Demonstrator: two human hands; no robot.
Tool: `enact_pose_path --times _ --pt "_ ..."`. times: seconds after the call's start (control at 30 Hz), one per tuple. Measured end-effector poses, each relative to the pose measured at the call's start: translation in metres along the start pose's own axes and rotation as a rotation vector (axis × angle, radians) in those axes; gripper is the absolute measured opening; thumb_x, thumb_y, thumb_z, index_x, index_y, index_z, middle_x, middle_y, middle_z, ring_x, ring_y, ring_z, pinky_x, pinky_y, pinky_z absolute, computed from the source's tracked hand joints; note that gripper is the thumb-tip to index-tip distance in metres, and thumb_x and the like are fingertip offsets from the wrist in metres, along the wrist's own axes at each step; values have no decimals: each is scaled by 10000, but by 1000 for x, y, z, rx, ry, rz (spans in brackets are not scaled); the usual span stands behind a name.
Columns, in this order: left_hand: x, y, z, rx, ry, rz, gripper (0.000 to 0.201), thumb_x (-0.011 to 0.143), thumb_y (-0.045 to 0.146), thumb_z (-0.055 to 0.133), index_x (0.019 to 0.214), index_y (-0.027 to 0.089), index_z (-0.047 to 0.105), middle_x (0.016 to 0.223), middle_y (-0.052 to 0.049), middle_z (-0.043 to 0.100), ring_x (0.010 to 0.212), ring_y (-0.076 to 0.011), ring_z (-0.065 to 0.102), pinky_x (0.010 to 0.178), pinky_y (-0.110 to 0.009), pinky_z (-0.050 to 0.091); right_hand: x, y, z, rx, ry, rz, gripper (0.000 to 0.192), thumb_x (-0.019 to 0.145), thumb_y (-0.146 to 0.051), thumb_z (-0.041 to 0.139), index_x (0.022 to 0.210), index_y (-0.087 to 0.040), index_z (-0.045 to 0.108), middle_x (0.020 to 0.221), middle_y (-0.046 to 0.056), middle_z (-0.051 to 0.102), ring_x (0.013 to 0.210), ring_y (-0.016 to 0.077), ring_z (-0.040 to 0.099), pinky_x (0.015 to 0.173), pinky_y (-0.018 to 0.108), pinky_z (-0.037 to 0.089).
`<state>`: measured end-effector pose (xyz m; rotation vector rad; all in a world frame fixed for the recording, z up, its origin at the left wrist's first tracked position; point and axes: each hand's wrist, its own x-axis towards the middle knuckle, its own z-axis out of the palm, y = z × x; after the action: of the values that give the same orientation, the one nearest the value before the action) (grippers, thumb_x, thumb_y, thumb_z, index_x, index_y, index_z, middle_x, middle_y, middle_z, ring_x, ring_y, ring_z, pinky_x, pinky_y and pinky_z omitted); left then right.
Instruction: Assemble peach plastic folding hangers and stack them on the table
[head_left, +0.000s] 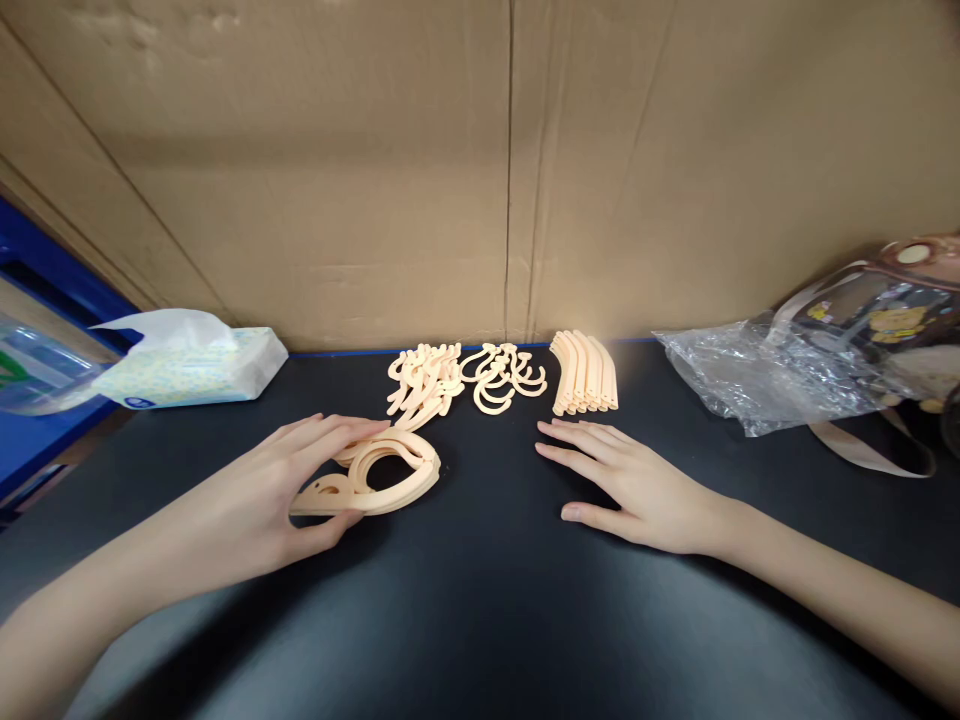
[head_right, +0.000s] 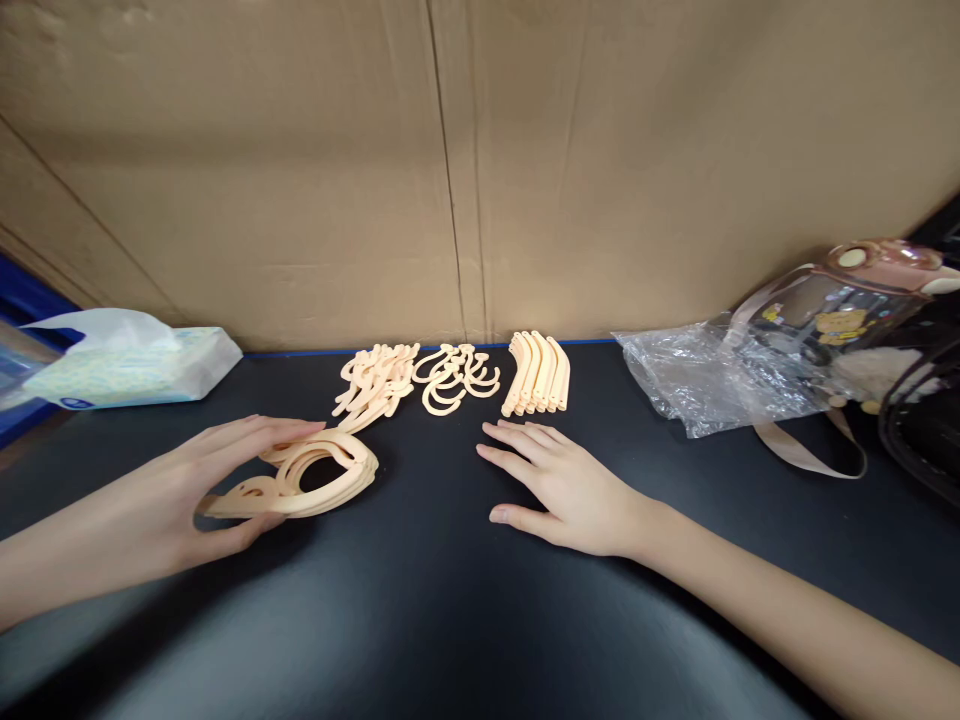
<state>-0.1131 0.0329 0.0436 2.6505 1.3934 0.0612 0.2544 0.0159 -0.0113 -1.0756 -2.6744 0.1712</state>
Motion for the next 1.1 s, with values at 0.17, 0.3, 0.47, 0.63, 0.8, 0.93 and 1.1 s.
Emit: enact_pose_path --times 0.17,0.3,0.47,0.63,0.8,0.93,1.1 --pt "1 0 0 -17 11 -9 571 770 439 568 1309 378 388 1348 17 512 1250 -297 450 1043 -417 400 0 0 0 -16 -18 7 573 916 -488 443 1407 -197 392 1482 101 358 1361 260 325 1097 484 317" --pt "0 -1 1 -23 19 -2 578 764 429 572 1313 383 397 1350 29 513 1245 -286 461 1041 -399 405 0 0 0 6 5 -1 569 911 -478 461 1408 -213 389 1477 97 369 1356 259 334 1096 482 319" --pt "0 1 0 -13 33 -5 584 762 437 578 1318 351 422 1342 38 524 1240 -294 473 1043 -398 407 1 -1 -1 -10 -8 0 569 915 -481 451 1405 -197 393 1475 104 370 1356 260 334 1096 486 319" --pt "-2 -4 3 -42 24 -27 732 729 476 630 1385 382 319 1393 -2 472 1265 -320 441 1042 -454 401 1 -1 -2 -13 -16 -1 569 918 -482 445 1402 -187 396 1477 107 366 1354 257 337 1092 481 327" --pt "-4 -16 8 -37 -1 -65 888 725 442 631 1454 394 126 1486 -14 338 1337 -348 339 1070 -514 351 0 0 -1 3 5 0 565 912 -479 458 1403 -206 396 1472 102 376 1348 260 348 1085 485 337" --pt "-6 -20 13 -38 64 -112 870 711 386 577 1457 379 129 1482 29 344 1381 -361 247 1087 -520 319 0 0 0 2 14 -2 560 911 -474 462 1404 -217 396 1473 95 376 1350 260 346 1090 483 331" --pt "-8 -19 18 -70 109 -157 793 701 397 496 1441 343 217 1353 6 508 1384 -366 237 1063 -556 322 0 -1 0 -14 -9 2 565 916 -483 444 1397 -191 405 1477 105 367 1355 260 335 1092 481 327"
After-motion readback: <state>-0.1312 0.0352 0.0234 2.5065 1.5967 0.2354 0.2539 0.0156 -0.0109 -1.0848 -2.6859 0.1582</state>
